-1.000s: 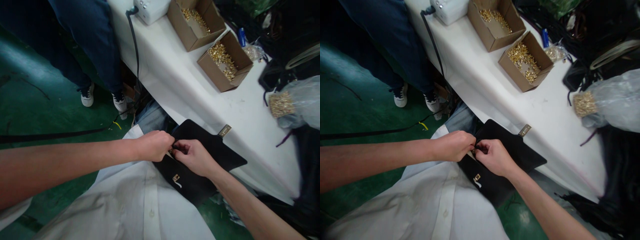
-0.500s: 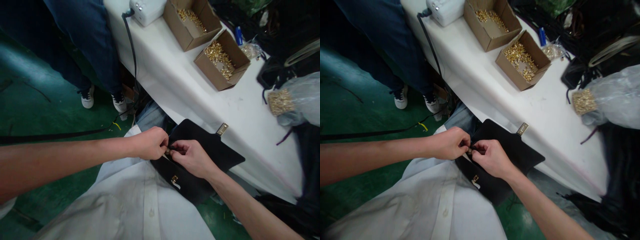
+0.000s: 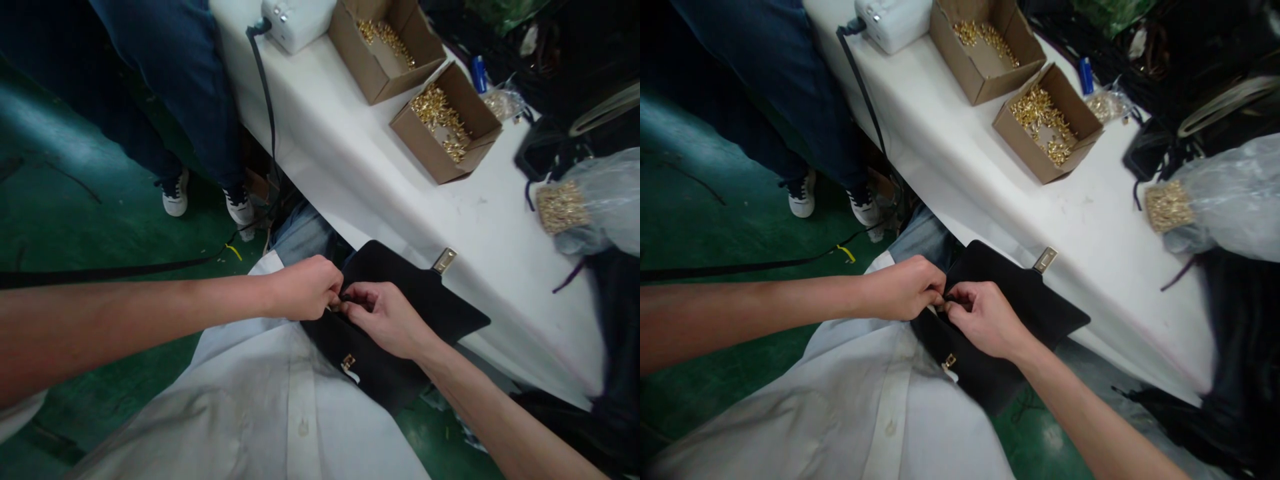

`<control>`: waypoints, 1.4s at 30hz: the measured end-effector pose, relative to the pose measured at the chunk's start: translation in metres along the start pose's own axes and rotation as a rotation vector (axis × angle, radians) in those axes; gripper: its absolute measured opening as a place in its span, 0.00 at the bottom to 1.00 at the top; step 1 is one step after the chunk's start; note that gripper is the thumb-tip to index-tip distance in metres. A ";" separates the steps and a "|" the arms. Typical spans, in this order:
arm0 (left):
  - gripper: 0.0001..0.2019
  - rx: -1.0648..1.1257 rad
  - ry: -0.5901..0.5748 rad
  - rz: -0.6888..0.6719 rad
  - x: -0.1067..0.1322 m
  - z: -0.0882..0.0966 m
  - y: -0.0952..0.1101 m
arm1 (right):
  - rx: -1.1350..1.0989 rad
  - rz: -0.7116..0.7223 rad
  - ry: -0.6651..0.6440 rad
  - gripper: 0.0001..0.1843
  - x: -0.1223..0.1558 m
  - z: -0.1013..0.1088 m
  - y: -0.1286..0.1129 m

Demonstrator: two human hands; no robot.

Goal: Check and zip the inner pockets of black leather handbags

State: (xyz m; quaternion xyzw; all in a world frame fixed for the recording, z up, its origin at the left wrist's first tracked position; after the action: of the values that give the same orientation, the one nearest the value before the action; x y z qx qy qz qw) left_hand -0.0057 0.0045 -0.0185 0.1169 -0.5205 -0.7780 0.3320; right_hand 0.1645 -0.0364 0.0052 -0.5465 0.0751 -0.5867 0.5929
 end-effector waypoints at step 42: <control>0.10 -0.443 -0.026 -0.023 -0.002 -0.018 0.016 | 0.035 -0.002 0.024 0.09 0.003 0.002 0.002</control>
State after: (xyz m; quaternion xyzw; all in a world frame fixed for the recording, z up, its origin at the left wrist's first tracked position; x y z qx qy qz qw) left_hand 0.0110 -0.0109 -0.0124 0.0369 -0.3397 -0.8785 0.3338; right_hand 0.1683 -0.0376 0.0059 -0.5289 0.0712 -0.5952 0.6008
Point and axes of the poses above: each hand's wrist, its own x-axis away from the middle knuckle, its own z-axis out of the back of the hand, y = z × x, the point moved 4 cm from there along -x, towards the middle knuckle
